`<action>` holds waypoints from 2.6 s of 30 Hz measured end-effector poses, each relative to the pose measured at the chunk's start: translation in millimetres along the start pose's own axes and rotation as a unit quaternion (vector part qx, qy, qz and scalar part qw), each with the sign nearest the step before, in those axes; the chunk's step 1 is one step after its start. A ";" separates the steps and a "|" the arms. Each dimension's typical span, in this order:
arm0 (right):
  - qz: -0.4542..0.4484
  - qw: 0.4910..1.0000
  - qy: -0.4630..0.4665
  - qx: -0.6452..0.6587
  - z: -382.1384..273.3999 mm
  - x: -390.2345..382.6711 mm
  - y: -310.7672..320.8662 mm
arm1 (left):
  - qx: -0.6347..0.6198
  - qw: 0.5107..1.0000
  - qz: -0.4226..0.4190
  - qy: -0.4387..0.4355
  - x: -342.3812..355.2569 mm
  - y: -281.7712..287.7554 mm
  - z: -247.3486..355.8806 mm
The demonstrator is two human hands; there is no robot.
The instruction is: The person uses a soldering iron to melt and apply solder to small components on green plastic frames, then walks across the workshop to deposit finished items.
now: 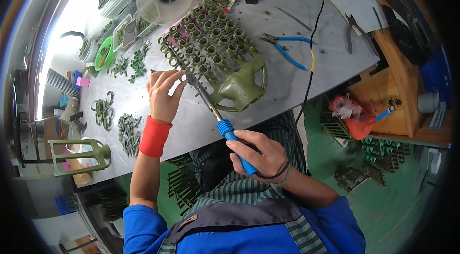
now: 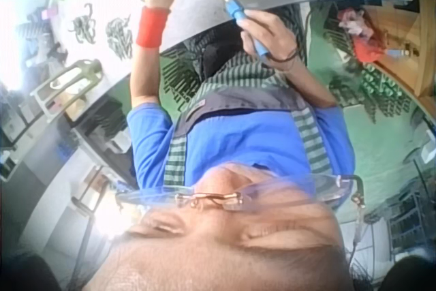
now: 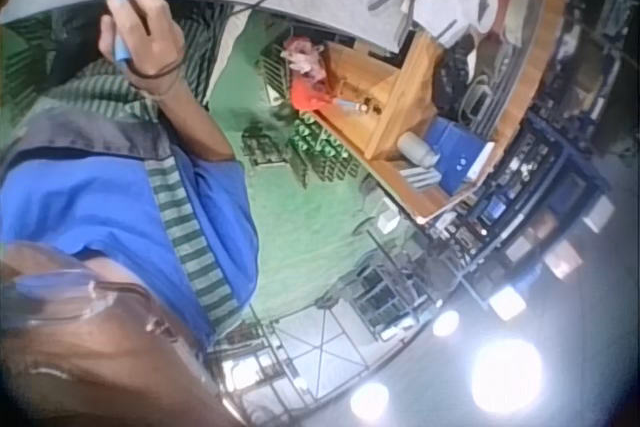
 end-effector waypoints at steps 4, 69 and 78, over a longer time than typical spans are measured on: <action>-0.020 1.000 -0.004 -0.003 -4.5 -1.8 12.3 | 0.003 1.000 -0.012 0.007 0.3 1.4 -0.7; -0.020 1.000 -0.009 0.009 2.5 3.3 4.4 | -0.028 0.999 0.030 0.031 -6.2 1.3 -5.5; -0.011 1.000 -0.020 0.015 5.1 4.8 2.7 | 0.001 1.000 0.024 0.002 0.9 -0.2 -1.1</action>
Point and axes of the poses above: each hand's wrist, its own x-axis towards the middle knuckle, its own y-axis out of the back of the hand, z = x × y, the point moved 4 cm from there along x, towards the middle knuckle, and after that the axes turned 10 degrees about -y, right-handed, at the moved point
